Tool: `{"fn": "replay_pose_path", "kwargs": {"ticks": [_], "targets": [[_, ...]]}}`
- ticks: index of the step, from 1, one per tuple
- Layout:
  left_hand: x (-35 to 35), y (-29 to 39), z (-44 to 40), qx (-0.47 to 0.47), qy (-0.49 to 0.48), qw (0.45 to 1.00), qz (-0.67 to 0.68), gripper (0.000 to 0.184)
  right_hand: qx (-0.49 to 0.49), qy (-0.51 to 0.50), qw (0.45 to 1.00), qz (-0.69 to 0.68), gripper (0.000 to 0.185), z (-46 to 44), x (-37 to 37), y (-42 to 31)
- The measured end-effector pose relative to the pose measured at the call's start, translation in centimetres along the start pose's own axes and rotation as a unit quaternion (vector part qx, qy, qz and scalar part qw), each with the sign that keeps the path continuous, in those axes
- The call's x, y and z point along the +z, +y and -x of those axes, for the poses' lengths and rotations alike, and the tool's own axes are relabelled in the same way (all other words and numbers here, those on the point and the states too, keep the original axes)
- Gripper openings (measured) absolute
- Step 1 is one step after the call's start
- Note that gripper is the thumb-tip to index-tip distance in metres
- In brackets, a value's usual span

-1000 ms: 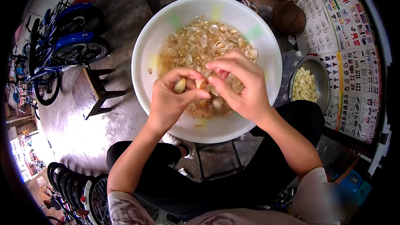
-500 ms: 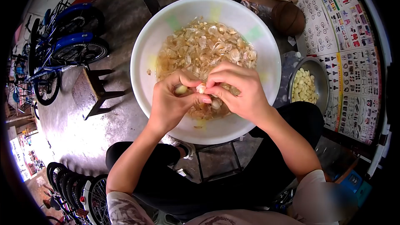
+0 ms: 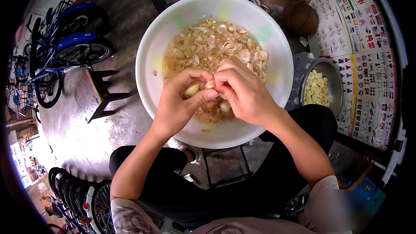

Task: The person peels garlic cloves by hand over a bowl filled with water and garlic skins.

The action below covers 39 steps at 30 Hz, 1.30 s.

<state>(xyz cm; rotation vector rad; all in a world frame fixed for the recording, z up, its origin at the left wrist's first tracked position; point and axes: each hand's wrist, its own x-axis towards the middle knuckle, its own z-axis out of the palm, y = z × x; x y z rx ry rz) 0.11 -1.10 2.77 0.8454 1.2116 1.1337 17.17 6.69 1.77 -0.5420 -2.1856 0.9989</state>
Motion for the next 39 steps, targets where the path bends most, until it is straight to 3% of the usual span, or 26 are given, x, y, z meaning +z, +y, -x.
{"fn": "replay_pose_path", "kwargs": {"ticks": [4,7,9,12,16,18,24,34,37,39], "targets": [[-0.3,0.2,0.2,-0.021,-0.012,0.999,-0.027,0.025,-0.009,0.007,0.999,0.038,0.016,-0.1,0.0,-0.1],[-0.4,-0.1,0.2,-0.051,0.008,0.998,0.041,0.025,-0.004,-0.008,0.999,0.045,0.016,0.0,0.0,-0.2],[-0.8,-0.1,-0.1,-0.1,0.027,0.968,0.228,0.026,-0.004,-0.02,0.999,0.05,0.016,0.1,0.0,-0.4],[-1.2,-0.8,-0.4,-0.087,0.005,0.964,0.253,0.028,0.01,-0.032,0.999,0.016,0.017,0.0,-0.3,-0.8],[-0.9,-0.7,-0.2,-0.067,0.033,0.977,0.198,0.027,0.016,0.019,0.998,-0.051,0.017,-0.6,-1.0,-1.2],[-0.9,-1.0,-0.3,0.022,0.028,0.999,0.018,0.027,0.02,0.06,0.997,-0.044,0.021,-0.6,-1.0,-1.3],[-0.4,-1.1,-0.3,0.029,0.017,0.999,-0.028,0.027,0.074,0.048,0.991,-0.104,0.021,-0.2,-0.8,-0.7],[-0.7,-0.4,-0.3,0.028,-0.007,0.999,-0.045,0.024,0.019,0.01,1.0,-0.019,0.012,-0.3,-2.1,-0.3],[-0.3,0.3,-0.4,-0.019,0.034,0.998,-0.039,0.021,0.025,-0.02,0.999,0.007,0.013,-0.2,-2.0,-0.5],[-0.1,0.1,-0.4,-0.076,0.085,0.981,0.156,0.022,0.032,-0.037,0.999,0.014,0.013,-0.2,-2.1,-0.4]]}}
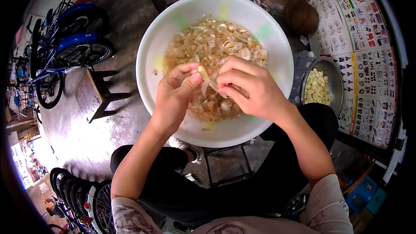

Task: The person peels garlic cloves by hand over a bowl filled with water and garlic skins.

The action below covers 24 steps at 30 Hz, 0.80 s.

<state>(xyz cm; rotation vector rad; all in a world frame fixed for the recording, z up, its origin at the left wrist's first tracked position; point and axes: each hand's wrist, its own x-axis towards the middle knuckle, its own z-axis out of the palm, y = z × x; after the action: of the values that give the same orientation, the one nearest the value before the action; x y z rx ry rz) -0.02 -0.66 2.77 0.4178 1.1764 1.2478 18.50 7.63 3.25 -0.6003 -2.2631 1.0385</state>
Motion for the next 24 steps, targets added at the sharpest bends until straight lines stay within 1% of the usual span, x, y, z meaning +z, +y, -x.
{"fn": "replay_pose_path", "kwargs": {"ticks": [1,3,4,5,6,7,9,10,12,13,14,15,16,17,18,19,20,22,24], "targets": [[-0.4,-0.4,-0.2,0.0,0.002,1.0,0.0,0.022,0.0,-0.007,1.0,0.022,0.015,0.1,-0.1,0.1],[-1.2,-1.3,-0.7,0.095,-0.017,0.99,-0.1,0.026,0.0,-0.015,0.999,0.044,0.017,-0.1,0.0,0.0],[-1.2,-1.4,-0.6,0.095,-0.017,0.99,-0.1,0.026,0.025,0.041,0.999,0.001,0.019,-0.2,0.3,-0.2],[-1.0,-1.2,-0.4,0.142,-0.026,0.971,-0.192,0.032,0.052,0.096,0.993,-0.041,0.021,-0.2,0.6,-0.3],[-0.6,-1.1,-0.2,0.188,-0.036,0.94,-0.281,0.038,0.052,0.096,0.993,-0.041,0.021,-0.1,0.9,-0.4],[-0.1,-0.8,0.1,0.188,-0.036,0.94,-0.281,0.038,0.069,0.091,0.991,-0.072,0.02,0.0,1.3,-0.4],[0.7,-0.2,0.6,0.202,0.03,0.902,-0.381,0.038,0.103,0.082,0.982,-0.134,0.019,0.4,1.8,-0.6],[0.5,-0.4,0.6,0.202,0.03,0.902,-0.381,0.038,0.151,0.07,0.973,-0.161,0.017,0.5,1.8,-0.9],[-0.3,-1.1,0.4,0.33,0.002,0.816,-0.474,0.039,0.162,0.074,0.97,-0.168,0.014,0.6,2.2,-0.7],[-0.3,-1.3,0.3,0.33,0.002,0.816,-0.474,0.039,0.174,0.077,0.966,-0.174,0.013,0.7,2.4,-0.5],[-0.3,-1.5,0.3,0.357,-0.003,0.801,-0.48,0.039,0.174,0.077,0.966,-0.174,0.013,0.7,2.3,-0.5],[-0.3,-1.5,0.2,0.383,-0.007,0.786,-0.486,0.039,0.19,0.063,0.962,-0.185,0.012,0.7,2.3,-0.5],[-0.3,-1.6,0.2,0.382,-0.007,0.786,-0.486,0.039,0.205,0.049,0.958,-0.195,0.012,0.6,2.3,-0.4],[-0.3,-1.5,0.1,0.402,-0.017,0.775,-0.486,0.037,0.206,0.049,0.958,-0.195,0.012,0.6,2.2,-0.3],[-0.3,-1.5,0.0,0.422,-0.027,0.764,-0.486,0.036,0.177,0.036,0.968,-0.175,0.012,0.5,2.1,-0.3],[-0.3,-1.5,0.0,0.422,-0.028,0.764,-0.486,0.036,0.148,0.024,0.976,-0.155,0.012,0.4,1.9,-0.2],[-0.4,-1.5,-0.1,0.419,-0.03,0.767,-0.486,0.035,0.148,0.024,0.976,-0.155,0.012,0.4,1.8,-0.1],[-0.4,-1.4,-0.1,0.415,-0.032,0.769,-0.485,0.035,0.109,-0.005,0.989,-0.098,0.012,0.4,1.6,0.0],[-0.3,-1.1,0.0,0.382,-0.041,0.789,-0.48,0.033,0.107,-0.012,0.988,-0.107,0.011,0.4,1.4,-0.1]]}}
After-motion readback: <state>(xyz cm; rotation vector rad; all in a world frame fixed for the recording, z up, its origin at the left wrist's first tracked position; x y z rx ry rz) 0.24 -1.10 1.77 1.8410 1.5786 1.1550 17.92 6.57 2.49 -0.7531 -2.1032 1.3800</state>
